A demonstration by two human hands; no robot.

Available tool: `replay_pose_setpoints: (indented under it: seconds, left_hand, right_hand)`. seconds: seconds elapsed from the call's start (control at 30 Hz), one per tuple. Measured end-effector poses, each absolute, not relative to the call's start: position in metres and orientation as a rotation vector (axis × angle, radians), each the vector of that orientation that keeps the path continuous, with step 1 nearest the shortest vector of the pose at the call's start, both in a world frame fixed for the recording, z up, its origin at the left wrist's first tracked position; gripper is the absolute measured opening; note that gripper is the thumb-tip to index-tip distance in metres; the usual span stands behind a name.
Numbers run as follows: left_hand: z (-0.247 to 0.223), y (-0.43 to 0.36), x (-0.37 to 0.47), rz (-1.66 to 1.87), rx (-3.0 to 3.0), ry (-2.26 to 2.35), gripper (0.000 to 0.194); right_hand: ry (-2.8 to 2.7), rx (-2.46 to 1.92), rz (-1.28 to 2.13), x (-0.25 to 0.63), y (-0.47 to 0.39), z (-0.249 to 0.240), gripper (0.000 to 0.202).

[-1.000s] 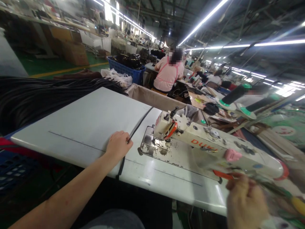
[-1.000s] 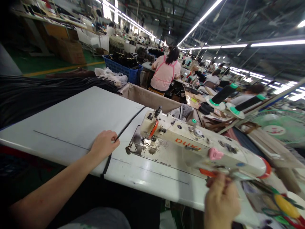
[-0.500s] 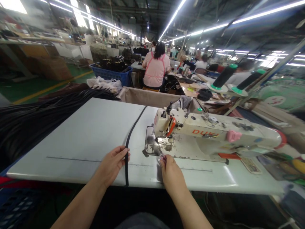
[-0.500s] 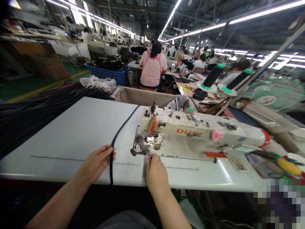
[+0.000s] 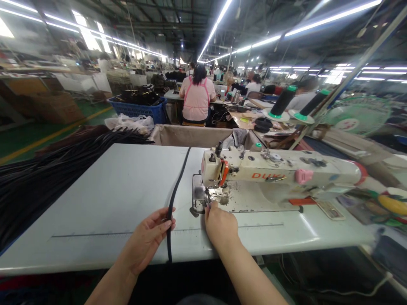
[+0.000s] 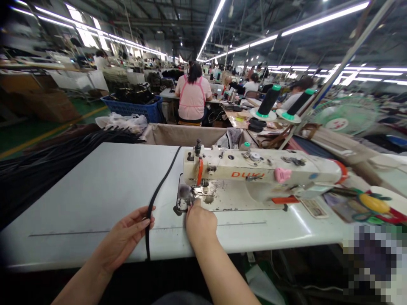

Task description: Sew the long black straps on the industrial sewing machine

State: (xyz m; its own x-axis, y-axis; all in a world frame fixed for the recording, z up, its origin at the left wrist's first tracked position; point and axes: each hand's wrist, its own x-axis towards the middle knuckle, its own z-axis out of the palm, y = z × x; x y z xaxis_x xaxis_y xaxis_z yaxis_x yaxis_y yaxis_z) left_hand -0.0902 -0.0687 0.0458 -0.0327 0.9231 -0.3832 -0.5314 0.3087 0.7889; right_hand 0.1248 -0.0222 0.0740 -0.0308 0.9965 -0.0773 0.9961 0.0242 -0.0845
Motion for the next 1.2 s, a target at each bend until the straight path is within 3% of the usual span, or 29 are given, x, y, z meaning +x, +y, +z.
replay_pose_setpoints:
  seconds: [0.43, 0.8, 1.03, 1.2]
  left_hand:
    - [0.04, -0.071, -0.096, 1.154, 0.55, 1.079, 0.06]
    - [0.047, -0.071, -0.084, 1.232, 0.48, 0.957, 0.052]
    - [0.055, -0.065, -0.066, 1.33, 0.505, 0.9, 0.041]
    - [0.061, -0.06, -0.049, 1.313, 0.504, 0.884, 0.048]
  right_hand:
    - [-2.268, -2.166, 0.099, 0.115, -0.005, 0.069, 0.029]
    - [-2.558, -1.645, 0.216, 0.144, -0.021, 0.079, 0.021]
    - [-2.185, -1.324, 0.771, 0.169, -0.035, 0.066, 0.022]
    - [-1.918, -1.297, 0.902, 0.178, -0.035, 0.061, 0.021]
